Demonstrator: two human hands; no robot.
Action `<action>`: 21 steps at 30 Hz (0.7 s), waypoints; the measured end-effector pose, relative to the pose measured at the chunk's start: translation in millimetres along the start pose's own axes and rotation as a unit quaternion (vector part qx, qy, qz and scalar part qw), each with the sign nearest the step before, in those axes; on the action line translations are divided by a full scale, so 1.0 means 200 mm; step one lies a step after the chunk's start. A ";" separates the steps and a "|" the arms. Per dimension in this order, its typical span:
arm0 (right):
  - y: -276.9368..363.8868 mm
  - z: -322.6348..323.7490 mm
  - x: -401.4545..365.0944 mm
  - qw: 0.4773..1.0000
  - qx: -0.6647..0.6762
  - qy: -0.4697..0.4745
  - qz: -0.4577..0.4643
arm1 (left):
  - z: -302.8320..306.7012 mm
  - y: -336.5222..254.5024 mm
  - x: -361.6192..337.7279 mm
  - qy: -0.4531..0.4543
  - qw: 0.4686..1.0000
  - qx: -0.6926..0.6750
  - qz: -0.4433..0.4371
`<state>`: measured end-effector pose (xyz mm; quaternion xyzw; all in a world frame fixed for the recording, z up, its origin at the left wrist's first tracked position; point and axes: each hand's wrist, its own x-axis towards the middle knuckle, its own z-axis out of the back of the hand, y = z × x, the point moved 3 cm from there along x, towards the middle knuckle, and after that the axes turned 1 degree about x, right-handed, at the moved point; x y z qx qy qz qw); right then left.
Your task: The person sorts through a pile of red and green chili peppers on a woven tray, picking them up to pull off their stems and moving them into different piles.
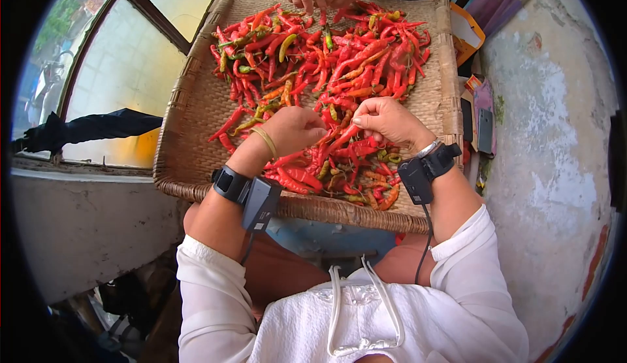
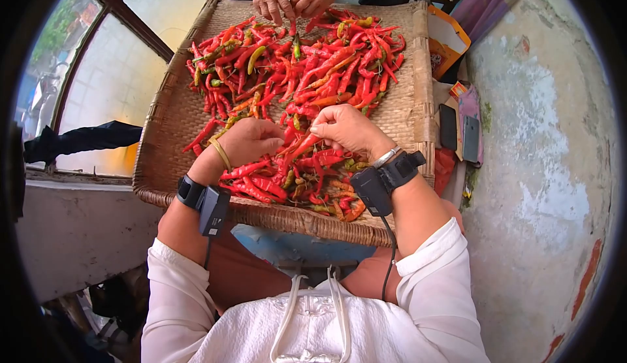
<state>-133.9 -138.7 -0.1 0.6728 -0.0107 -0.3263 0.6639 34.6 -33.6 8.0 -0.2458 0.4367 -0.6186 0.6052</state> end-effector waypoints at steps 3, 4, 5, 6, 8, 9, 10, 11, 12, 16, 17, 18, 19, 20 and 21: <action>0.03 0.07 0.00 0.999 -0.009 -0.053 0.005 | 0.10 0.02 -0.05 -0.099 0.973 0.206 0.017; 0.01 0.11 0.01 0.989 0.107 -0.089 0.040 | 0.12 0.03 -0.06 -0.110 0.956 0.264 0.063; 0.06 0.12 0.00 0.950 0.264 -0.113 0.118 | 0.14 0.04 -0.07 -0.120 0.933 0.321 0.108; 0.10 0.13 -0.01 0.925 0.325 -0.131 0.148 | 0.14 0.05 -0.07 -0.117 0.933 0.317 0.123; 0.13 0.13 -0.02 0.895 0.384 -0.147 0.175 | 0.11 0.09 -0.06 -0.112 0.933 0.323 0.115; 0.12 0.13 -0.02 0.916 0.336 -0.146 0.163 | 0.11 0.09 -0.05 -0.106 0.932 0.330 0.105; 0.10 0.13 -0.02 0.935 0.288 -0.145 0.150 | 0.10 0.10 -0.05 -0.105 0.932 0.330 0.105; 0.09 0.13 -0.02 0.935 0.288 -0.145 0.150 | 0.08 0.09 -0.04 -0.080 0.925 0.349 0.126; 0.06 0.11 0.00 0.965 0.206 -0.121 0.110 | 0.07 0.08 -0.03 -0.055 0.917 0.368 0.147; -0.01 -0.02 0.05 0.986 -0.100 -0.088 0.098 | 0.03 0.07 0.00 -0.016 0.921 0.375 0.109; -0.02 -0.05 0.06 0.962 -0.197 -0.106 0.154 | 0.01 0.05 0.01 -0.033 0.941 0.328 0.077; -0.03 -0.09 0.06 0.919 -0.299 -0.131 0.219 | -0.01 0.04 0.02 -0.049 0.958 0.280 0.044; -0.05 -0.11 0.06 0.920 -0.299 -0.131 0.219 | -0.04 0.06 0.03 -0.049 0.958 0.280 0.044; -0.06 -0.14 0.05 0.901 -0.363 -0.118 0.205 | -0.06 0.07 0.05 -0.060 0.959 0.274 0.028; -0.07 -0.16 0.05 0.879 -0.425 -0.106 0.190 | -0.07 0.08 0.05 -0.072 0.960 0.269 0.012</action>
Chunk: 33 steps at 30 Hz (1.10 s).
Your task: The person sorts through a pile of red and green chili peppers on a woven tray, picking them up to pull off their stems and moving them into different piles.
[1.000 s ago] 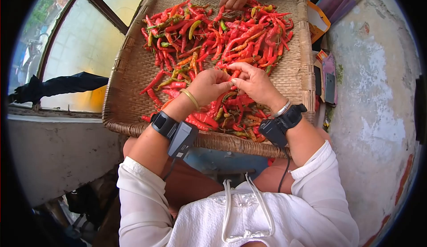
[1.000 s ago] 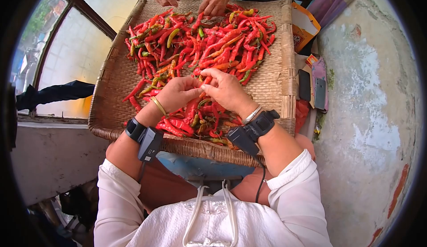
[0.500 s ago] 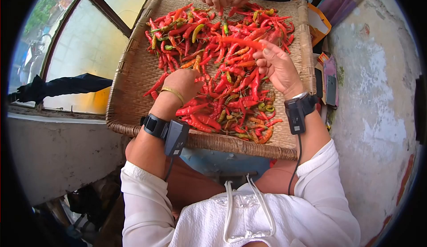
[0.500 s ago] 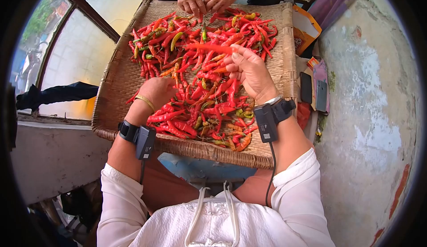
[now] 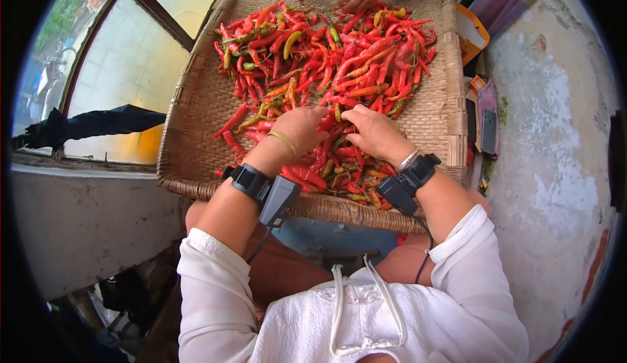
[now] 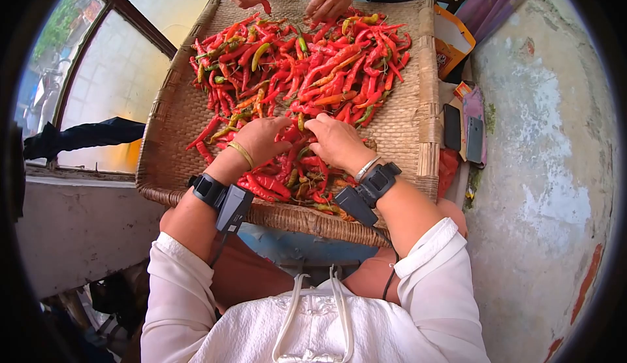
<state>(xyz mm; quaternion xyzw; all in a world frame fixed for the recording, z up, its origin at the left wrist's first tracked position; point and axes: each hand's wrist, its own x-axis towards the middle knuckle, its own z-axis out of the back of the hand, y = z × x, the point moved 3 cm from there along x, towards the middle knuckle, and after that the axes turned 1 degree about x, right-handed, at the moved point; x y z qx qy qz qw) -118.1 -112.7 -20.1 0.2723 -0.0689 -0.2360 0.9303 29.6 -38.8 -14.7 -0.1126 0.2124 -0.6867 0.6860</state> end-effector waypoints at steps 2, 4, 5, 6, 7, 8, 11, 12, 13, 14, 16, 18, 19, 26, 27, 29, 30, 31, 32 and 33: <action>0.00 -0.02 0.00 1.000 -0.009 -0.023 0.016 | -0.02 0.01 0.01 -0.016 1.000 -0.018 0.012; -0.02 -0.04 0.01 0.995 0.069 0.043 -0.060 | -0.03 0.02 0.01 -0.033 0.998 -0.036 0.025; -0.02 -0.05 0.01 0.995 0.068 0.043 -0.059 | -0.04 0.02 0.02 -0.018 0.998 -0.049 0.016; -0.02 -0.06 0.00 0.995 0.053 0.038 -0.074 | -0.05 0.03 0.02 -0.003 0.998 -0.062 0.007; -0.03 -0.07 0.00 0.995 0.037 0.034 -0.089 | -0.05 0.03 0.02 -0.004 0.998 -0.061 0.007; -0.04 -0.07 0.01 0.995 0.038 0.033 -0.089 | -0.05 0.02 0.02 0.010 0.996 -0.087 -0.001; -0.05 -0.08 0.01 0.995 0.040 0.049 -0.078 | -0.05 0.01 0.02 0.020 0.992 -0.121 -0.017; -0.05 -0.08 0.01 0.989 0.106 0.052 -0.088 | -0.05 0.00 0.02 0.017 0.991 -0.131 -0.024; -0.05 -0.08 0.01 0.979 0.170 0.056 -0.097 | -0.04 -0.01 0.02 0.017 0.991 -0.130 -0.024; -0.03 -0.06 0.01 0.979 0.170 0.056 -0.097 | -0.01 -0.02 0.01 -0.025 0.987 -0.158 -0.025; 0.00 -0.03 0.01 0.917 0.352 0.080 -0.167 | 0.03 -0.04 0.00 -0.067 0.980 -0.185 -0.025; 0.06 0.05 -0.01 0.888 0.412 0.078 -0.189 | 0.01 -0.04 0.00 -0.024 0.885 -0.461 0.055; 0.09 0.08 -0.01 0.854 0.471 0.077 -0.209 | 0.02 -0.04 0.00 -0.023 0.886 -0.460 0.055; 0.02 0.13 0.00 0.892 0.408 0.055 -0.187 | 0.06 -0.02 -0.01 0.027 0.832 -0.543 0.107; -0.01 0.13 0.00 0.895 0.398 0.054 -0.193 | 0.07 -0.02 -0.02 0.032 0.806 -0.581 0.111; -0.02 0.15 0.00 0.893 0.387 0.074 -0.216 | 0.08 -0.01 -0.02 0.042 0.776 -0.622 0.093; -0.02 0.16 -0.01 0.893 0.388 0.074 -0.216 | 0.08 -0.02 -0.02 0.053 0.744 -0.662 0.075; -0.02 0.16 -0.01 0.907 0.345 0.110 -0.214 | 0.09 -0.02 -0.03 0.054 0.744 -0.662 0.075; -0.02 0.15 -0.02 0.919 0.301 0.146 -0.211 | 0.09 -0.03 -0.03 0.046 0.714 -0.695 0.071; -0.03 0.15 -0.01 0.918 0.301 0.146 -0.212 | 0.10 -0.04 -0.03 0.038 0.682 -0.727 0.067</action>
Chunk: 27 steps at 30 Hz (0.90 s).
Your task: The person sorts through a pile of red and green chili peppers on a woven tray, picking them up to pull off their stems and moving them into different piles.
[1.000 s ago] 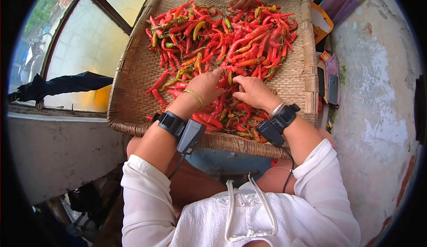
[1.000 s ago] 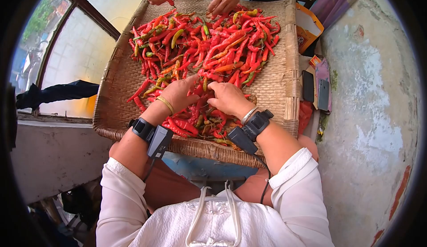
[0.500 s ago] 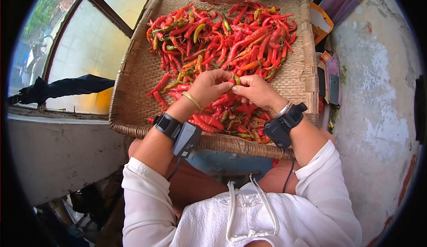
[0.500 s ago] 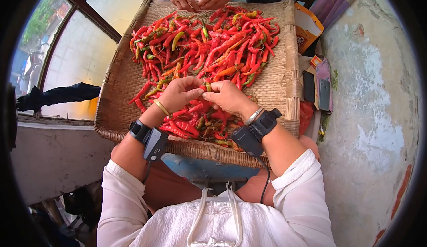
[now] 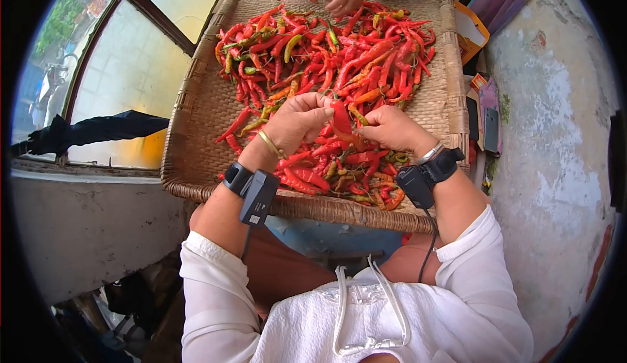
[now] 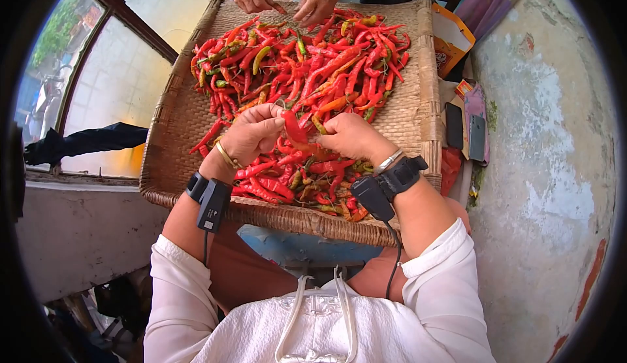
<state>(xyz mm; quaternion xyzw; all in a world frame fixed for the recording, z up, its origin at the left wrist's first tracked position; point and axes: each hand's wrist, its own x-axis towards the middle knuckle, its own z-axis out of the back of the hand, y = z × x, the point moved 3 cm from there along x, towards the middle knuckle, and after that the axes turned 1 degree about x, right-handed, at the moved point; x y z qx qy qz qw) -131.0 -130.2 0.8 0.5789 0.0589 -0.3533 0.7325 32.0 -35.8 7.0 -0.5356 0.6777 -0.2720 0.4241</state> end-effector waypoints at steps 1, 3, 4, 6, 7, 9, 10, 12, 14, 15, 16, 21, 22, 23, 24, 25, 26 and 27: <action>-0.01 0.00 0.02 0.988 -0.154 -0.022 0.021 | 0.00 0.00 0.00 0.000 1.000 0.000 0.001; -0.02 0.00 0.02 0.951 -0.302 -0.042 0.041 | 0.02 0.00 0.00 -0.026 0.998 -0.057 -0.026; -0.02 -0.01 0.00 0.947 -0.303 -0.067 0.078 | 0.02 0.01 0.01 -0.026 0.998 -0.057 -0.025; -0.01 -0.03 0.01 0.942 -0.303 -0.090 0.113 | 0.03 0.02 0.02 -0.093 0.995 0.013 -0.032; 0.02 -0.03 0.01 0.946 -0.228 -0.138 0.186 | 0.03 0.03 0.02 -0.093 0.995 0.013 -0.031; 0.08 -0.03 -0.01 0.937 -0.150 -0.183 0.256 | 0.00 0.04 0.02 -0.062 0.995 0.078 0.007; 0.09 -0.03 -0.03 0.980 0.068 -0.078 0.170 | -0.01 0.04 0.01 -0.063 0.995 0.080 0.015; 0.07 -0.09 -0.02 0.931 0.346 0.086 0.084 | -0.01 0.05 0.02 -0.050 0.993 0.108 0.015; 0.04 -0.11 -0.01 0.932 0.348 0.079 0.070 | -0.02 0.07 0.02 -0.037 0.990 0.135 0.016; 0.04 -0.12 0.00 0.933 0.349 0.071 0.056 | -0.03 0.07 0.03 -0.042 0.990 0.135 0.011; 0.04 -0.13 -0.01 0.933 0.349 0.073 0.055 | -0.03 0.08 0.02 -0.046 0.990 0.135 0.006; 0.04 -0.12 0.00 0.969 0.233 0.022 0.084 | -0.02 0.11 0.02 -0.052 0.946 0.320 0.021; 0.04 -0.10 0.01 0.969 0.233 0.023 0.084 | -0.02 0.11 0.02 -0.036 0.894 0.446 -0.013; 0.03 -0.08 0.02 0.989 0.124 0.038 0.076 | -0.03 0.11 0.02 -0.019 0.825 0.563 -0.045; 0.03 -0.06 0.03 0.996 0.015 0.053 0.067 | -0.02 0.13 0.03 -0.012 0.825 0.565 -0.020; 0.02 -0.03 0.04 0.996 0.014 0.054 0.067 | -0.02 0.13 0.02 -0.013 0.825 0.564 -0.020; 0.04 0.02 0.03 0.980 0.170 -0.004 0.105 | -0.03 0.14 0.02 0.019 0.813 0.581 -0.015; 0.07 0.06 0.02 0.935 0.321 -0.062 0.140 | -0.04 0.14 0.02 0.052 0.800 0.598 -0.011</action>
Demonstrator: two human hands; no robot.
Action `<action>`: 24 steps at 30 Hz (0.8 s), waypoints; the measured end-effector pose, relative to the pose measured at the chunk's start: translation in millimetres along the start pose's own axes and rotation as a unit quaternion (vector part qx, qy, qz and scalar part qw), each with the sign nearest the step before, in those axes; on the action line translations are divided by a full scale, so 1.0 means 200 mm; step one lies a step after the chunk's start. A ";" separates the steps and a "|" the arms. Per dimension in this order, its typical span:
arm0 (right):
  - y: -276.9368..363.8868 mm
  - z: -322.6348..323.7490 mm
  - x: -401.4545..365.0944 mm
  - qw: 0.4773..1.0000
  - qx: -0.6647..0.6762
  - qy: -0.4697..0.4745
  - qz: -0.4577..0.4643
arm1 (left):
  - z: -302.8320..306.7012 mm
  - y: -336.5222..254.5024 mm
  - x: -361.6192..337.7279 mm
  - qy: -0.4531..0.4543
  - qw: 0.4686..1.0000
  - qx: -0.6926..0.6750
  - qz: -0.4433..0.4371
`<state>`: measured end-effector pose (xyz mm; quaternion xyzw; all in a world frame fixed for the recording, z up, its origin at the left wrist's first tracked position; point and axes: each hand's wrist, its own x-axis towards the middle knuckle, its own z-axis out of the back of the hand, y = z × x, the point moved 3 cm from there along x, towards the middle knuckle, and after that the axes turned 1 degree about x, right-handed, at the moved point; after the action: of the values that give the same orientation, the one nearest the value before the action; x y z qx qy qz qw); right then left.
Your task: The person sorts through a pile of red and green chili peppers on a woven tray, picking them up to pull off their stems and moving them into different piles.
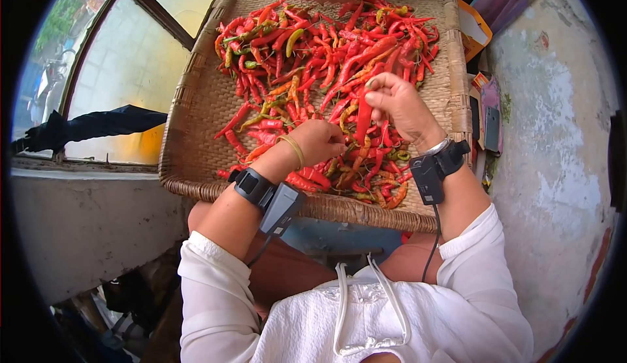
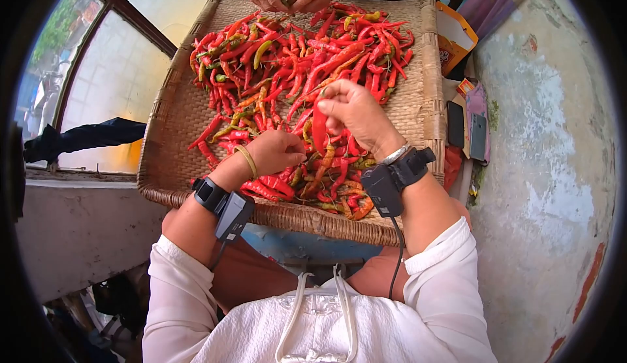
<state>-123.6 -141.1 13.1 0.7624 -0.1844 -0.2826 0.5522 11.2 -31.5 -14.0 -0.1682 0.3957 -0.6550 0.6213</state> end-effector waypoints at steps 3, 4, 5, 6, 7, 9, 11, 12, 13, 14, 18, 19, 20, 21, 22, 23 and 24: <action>0.12 0.08 0.00 0.965 0.195 -0.117 0.131 | -0.02 0.01 0.00 0.009 0.999 0.038 -0.009; 0.10 0.12 0.01 0.965 0.195 -0.117 0.131 | -0.02 0.01 0.00 0.009 0.999 0.038 -0.010; 0.07 0.16 0.02 0.986 0.061 -0.128 0.084 | -0.01 0.01 0.00 -0.011 0.999 0.042 -0.005; 0.03 0.18 0.03 0.987 -0.075 -0.137 0.034 | 0.00 0.01 0.01 -0.030 0.998 0.047 -0.002; -0.02 0.20 0.04 0.976 -0.183 -0.115 0.028 | 0.00 0.00 0.01 -0.030 0.998 0.048 -0.004; -0.14 0.21 0.08 0.950 -0.283 -0.115 0.069 | 0.00 0.01 0.01 -0.065 0.997 0.045 -0.005; -0.13 0.17 0.07 0.865 -0.469 -0.108 0.144 | -0.01 0.01 0.02 -0.067 0.997 0.041 -0.007; -0.15 0.16 0.06 0.865 -0.469 -0.108 0.144 | -0.01 0.01 0.02 -0.070 0.997 0.037 -0.008; -0.16 0.15 0.06 0.823 -0.530 -0.100 0.180 | -0.01 0.01 0.02 -0.070 0.997 0.037 -0.008; -0.17 0.13 0.04 0.775 -0.587 -0.092 0.214 | -0.01 0.00 0.02 -0.066 0.997 0.041 -0.015; -0.22 0.07 0.03 0.728 -0.664 -0.099 0.139 | -0.01 -0.01 0.02 -0.066 0.996 0.038 -0.037; -0.22 0.06 0.03 0.707 -0.684 -0.104 0.144 | -0.01 -0.01 0.02 -0.066 0.996 0.039 -0.038; -0.20 0.04 0.02 0.707 -0.684 -0.106 0.145 | -0.01 -0.01 0.03 -0.069 0.996 0.030 -0.042; -0.16 0.03 0.00 0.693 -0.689 -0.123 0.176 | -0.01 -0.02 0.03 -0.073 0.996 0.021 -0.046; -0.11 0.01 -0.02 0.676 -0.693 -0.140 0.208 | -0.01 -0.02 0.03 -0.074 0.996 0.022 -0.047; -0.06 -0.03 -0.04 0.676 -0.693 -0.140 0.209 | 0.00 -0.02 0.03 -0.103 0.993 -0.008 -0.056; 0.02 -0.07 -0.06 0.683 -0.681 -0.149 0.219 | 0.02 -0.03 0.02 -0.132 0.988 -0.039 -0.063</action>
<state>-124.9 -125.0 22.2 0.0617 -0.1827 -0.3115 0.9305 8.4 -36.6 -8.1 -0.3025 0.3238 -0.6490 0.6184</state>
